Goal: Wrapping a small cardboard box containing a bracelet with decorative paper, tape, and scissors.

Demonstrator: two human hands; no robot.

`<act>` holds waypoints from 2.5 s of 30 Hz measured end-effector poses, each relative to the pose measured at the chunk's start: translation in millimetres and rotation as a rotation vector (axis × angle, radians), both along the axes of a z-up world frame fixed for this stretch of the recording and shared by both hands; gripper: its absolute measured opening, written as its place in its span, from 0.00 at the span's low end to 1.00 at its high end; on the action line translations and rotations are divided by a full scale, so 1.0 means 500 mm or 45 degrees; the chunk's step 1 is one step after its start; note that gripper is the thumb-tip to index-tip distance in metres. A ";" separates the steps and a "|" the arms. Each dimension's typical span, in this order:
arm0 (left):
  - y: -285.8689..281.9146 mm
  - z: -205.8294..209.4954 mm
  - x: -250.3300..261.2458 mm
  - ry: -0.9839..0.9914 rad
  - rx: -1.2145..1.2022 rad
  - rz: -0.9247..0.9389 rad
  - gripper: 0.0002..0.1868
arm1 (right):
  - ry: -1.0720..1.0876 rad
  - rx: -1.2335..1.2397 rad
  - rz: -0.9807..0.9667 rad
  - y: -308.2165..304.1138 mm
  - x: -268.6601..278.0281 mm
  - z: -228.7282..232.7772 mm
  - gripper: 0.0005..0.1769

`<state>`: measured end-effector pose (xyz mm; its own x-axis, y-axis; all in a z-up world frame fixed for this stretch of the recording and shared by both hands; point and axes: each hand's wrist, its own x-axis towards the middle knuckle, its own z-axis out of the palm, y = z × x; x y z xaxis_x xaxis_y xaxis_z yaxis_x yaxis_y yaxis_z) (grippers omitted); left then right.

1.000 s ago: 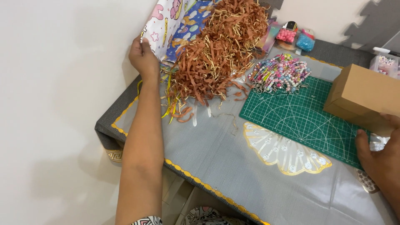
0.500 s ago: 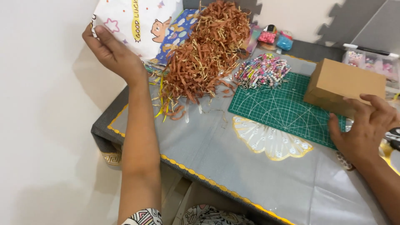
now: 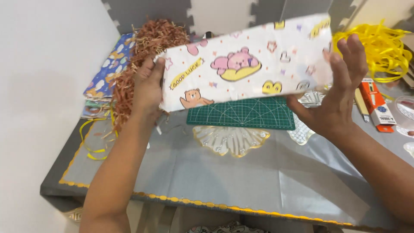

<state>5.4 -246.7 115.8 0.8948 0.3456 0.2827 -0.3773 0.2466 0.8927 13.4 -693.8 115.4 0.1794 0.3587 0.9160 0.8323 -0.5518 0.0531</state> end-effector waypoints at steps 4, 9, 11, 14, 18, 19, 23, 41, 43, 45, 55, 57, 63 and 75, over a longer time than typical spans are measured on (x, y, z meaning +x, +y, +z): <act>-0.031 -0.060 0.001 0.329 -0.035 -0.050 0.11 | 0.221 0.010 -0.143 -0.013 -0.010 -0.006 0.32; -0.032 -0.032 -0.051 0.454 -0.204 -0.188 0.36 | 0.378 -0.057 -0.139 -0.043 0.053 -0.087 0.14; 0.007 -0.065 -0.032 0.220 -0.344 -0.289 0.39 | 0.404 0.059 -0.182 -0.051 0.077 -0.120 0.06; 0.026 -0.093 -0.026 -0.017 0.136 -0.273 0.45 | 0.430 0.083 -0.153 -0.061 0.090 -0.135 0.10; -0.044 -0.061 -0.081 -0.112 0.455 0.090 0.42 | 0.634 0.228 -0.150 -0.054 0.071 -0.132 0.10; -0.059 -0.068 -0.089 -0.347 0.575 0.314 0.32 | 0.804 0.307 -0.142 -0.048 0.064 -0.123 0.11; -0.102 -0.073 -0.128 -0.831 1.208 0.595 0.19 | 1.482 0.665 0.008 0.002 0.031 -0.072 0.13; -0.060 -0.136 -0.037 -0.445 1.888 0.479 0.52 | 1.156 0.307 0.259 -0.021 0.069 -0.218 0.12; -0.045 -0.145 -0.027 -0.494 1.900 0.529 0.46 | 1.106 0.306 0.269 -0.029 0.075 -0.229 0.14; -0.029 -0.151 -0.025 -0.544 1.911 0.576 0.40 | 1.056 0.306 0.276 -0.058 0.099 -0.273 0.16; -0.032 0.088 -0.237 -0.893 1.810 0.719 0.20 | 1.189 0.613 0.211 -0.060 0.101 -0.169 0.20; -0.037 0.127 -0.304 -0.918 1.784 0.612 0.22 | 1.288 0.708 0.107 -0.053 0.102 -0.147 0.16; 0.001 0.091 -0.433 -0.621 2.090 -0.199 0.14 | 1.341 0.671 -0.041 -0.047 0.138 -0.096 0.15; -0.058 0.054 -0.414 0.105 1.817 -1.057 0.42 | 0.849 -0.260 0.192 -0.128 0.227 -0.015 0.40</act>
